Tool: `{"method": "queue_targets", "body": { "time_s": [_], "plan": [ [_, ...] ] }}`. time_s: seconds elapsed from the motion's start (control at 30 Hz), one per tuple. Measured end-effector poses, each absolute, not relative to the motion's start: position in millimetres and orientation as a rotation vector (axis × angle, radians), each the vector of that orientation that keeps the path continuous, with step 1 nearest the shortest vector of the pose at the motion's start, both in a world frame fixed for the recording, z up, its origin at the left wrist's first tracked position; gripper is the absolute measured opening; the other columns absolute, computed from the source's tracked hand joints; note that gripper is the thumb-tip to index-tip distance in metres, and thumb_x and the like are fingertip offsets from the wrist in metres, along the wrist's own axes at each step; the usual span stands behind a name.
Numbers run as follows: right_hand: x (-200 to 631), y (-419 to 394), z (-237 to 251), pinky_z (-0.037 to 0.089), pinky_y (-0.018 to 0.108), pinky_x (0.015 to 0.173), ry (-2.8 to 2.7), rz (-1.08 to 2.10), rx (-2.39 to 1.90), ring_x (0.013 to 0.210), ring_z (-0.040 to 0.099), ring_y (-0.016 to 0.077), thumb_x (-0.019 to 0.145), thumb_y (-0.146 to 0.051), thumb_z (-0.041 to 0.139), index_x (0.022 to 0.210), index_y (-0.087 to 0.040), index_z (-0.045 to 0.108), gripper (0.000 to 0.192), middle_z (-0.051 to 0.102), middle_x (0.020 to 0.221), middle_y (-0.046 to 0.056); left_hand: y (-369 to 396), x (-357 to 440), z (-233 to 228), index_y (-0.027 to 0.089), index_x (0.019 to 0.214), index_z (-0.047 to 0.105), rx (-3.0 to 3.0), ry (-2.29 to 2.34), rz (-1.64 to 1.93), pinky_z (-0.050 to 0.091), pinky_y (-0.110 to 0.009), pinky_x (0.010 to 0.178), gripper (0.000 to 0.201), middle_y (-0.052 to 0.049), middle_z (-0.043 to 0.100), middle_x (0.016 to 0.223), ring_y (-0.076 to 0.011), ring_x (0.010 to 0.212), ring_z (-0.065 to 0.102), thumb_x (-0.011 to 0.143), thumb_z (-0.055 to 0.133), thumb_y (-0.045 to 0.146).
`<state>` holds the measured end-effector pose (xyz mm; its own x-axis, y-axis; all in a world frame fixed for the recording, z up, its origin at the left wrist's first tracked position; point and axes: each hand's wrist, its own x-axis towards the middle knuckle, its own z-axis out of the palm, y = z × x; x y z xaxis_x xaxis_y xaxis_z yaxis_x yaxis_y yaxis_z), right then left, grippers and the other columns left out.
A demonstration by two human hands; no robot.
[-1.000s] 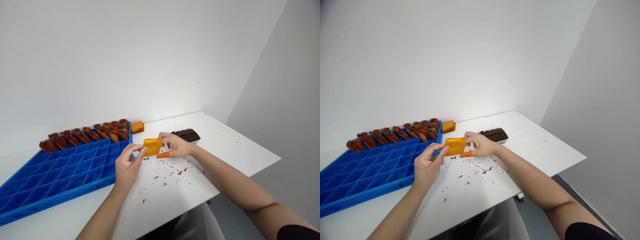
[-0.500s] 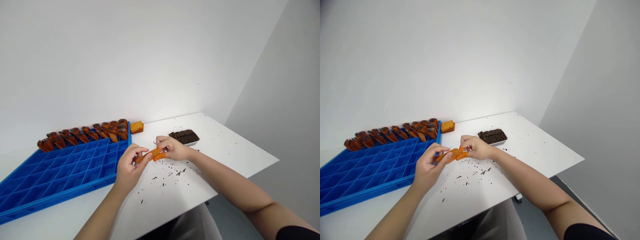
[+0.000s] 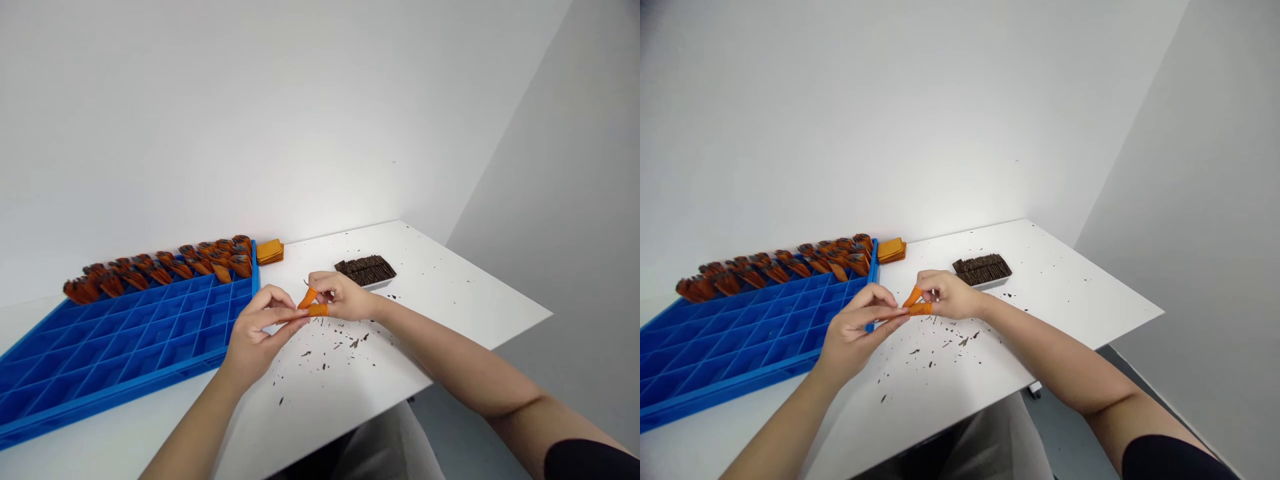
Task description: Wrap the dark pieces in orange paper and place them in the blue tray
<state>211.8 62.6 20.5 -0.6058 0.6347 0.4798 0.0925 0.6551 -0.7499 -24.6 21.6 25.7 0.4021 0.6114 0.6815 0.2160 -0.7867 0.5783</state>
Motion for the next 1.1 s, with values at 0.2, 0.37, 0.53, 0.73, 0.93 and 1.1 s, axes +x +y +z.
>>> {"method": "queue_targets", "body": {
  "time_s": [0.2,0.37,0.53,0.73,0.93,1.1],
  "plan": [
    [215,67,20,0.040,0.024,0.061,-2.218,0.767,-0.541,0.072,0.049,0.0115,0.094,-0.035,0.075,0.094,-0.019,0.072,0.016,0.048,0.083,-0.002,25,-27,24,0.032,0.107,0.083,2.403,0.601,1.283,0.058,-0.036,0.075,0.021,-0.005,0.074,0.102,-0.0194,0.091,0.069,0.093,0.078,0.018],
    [226,71,28,0.043,0.027,0.066,-2.313,0.559,-0.682,0.075,0.052,0.0125,0.092,-0.034,0.077,0.098,-0.021,0.074,0.014,0.055,0.089,0.000,27,-25,17,0.030,0.104,0.082,2.408,0.623,1.317,0.062,-0.042,0.087,0.018,-0.005,0.077,0.099,-0.0245,0.105,0.071,0.090,0.081,0.018],
    [248,80,42,0.039,0.029,0.066,-2.112,0.250,-1.152,0.073,0.051,0.0125,0.095,-0.042,0.072,0.102,-0.025,0.076,0.019,0.061,0.094,0.001,26,-23,10,0.024,0.087,0.077,2.317,0.698,1.357,0.064,-0.048,0.095,0.009,-0.003,0.071,0.083,-0.0283,0.114,0.072,0.088,0.081,0.016],
    [277,95,47,0.034,0.031,0.061,-1.850,0.102,-1.689,0.073,0.054,0.0160,0.092,-0.057,0.067,0.098,-0.025,0.078,0.035,0.067,0.100,0.006,21,-21,14,0.021,0.073,0.067,2.195,0.856,1.375,0.066,-0.043,0.090,0.020,-0.007,0.068,0.102,-0.0301,0.122,0.071,0.092,0.076,0.018],
    [287,98,48,0.033,0.033,0.057,-1.859,0.276,-1.938,0.068,0.056,0.0176,0.084,-0.068,0.069,0.095,-0.026,0.082,0.046,0.068,0.088,0.006,20,-21,15,0.021,0.073,0.066,2.229,0.920,1.362,0.066,-0.045,0.089,0.022,-0.009,0.073,0.126,-0.0300,0.124,0.070,0.092,0.075,0.020],
    [281,99,44,0.034,0.032,0.056,-1.874,0.362,-1.979,0.065,0.056,0.0170,0.081,-0.064,0.073,0.088,-0.026,0.081,0.040,0.068,0.079,0.005,20,-19,12,0.023,0.074,0.064,2.129,0.894,1.252,0.058,-0.056,0.109,0.023,-0.008,0.080,0.116,-0.0336,0.134,0.066,0.093,0.076,0.025]
  ]
}}
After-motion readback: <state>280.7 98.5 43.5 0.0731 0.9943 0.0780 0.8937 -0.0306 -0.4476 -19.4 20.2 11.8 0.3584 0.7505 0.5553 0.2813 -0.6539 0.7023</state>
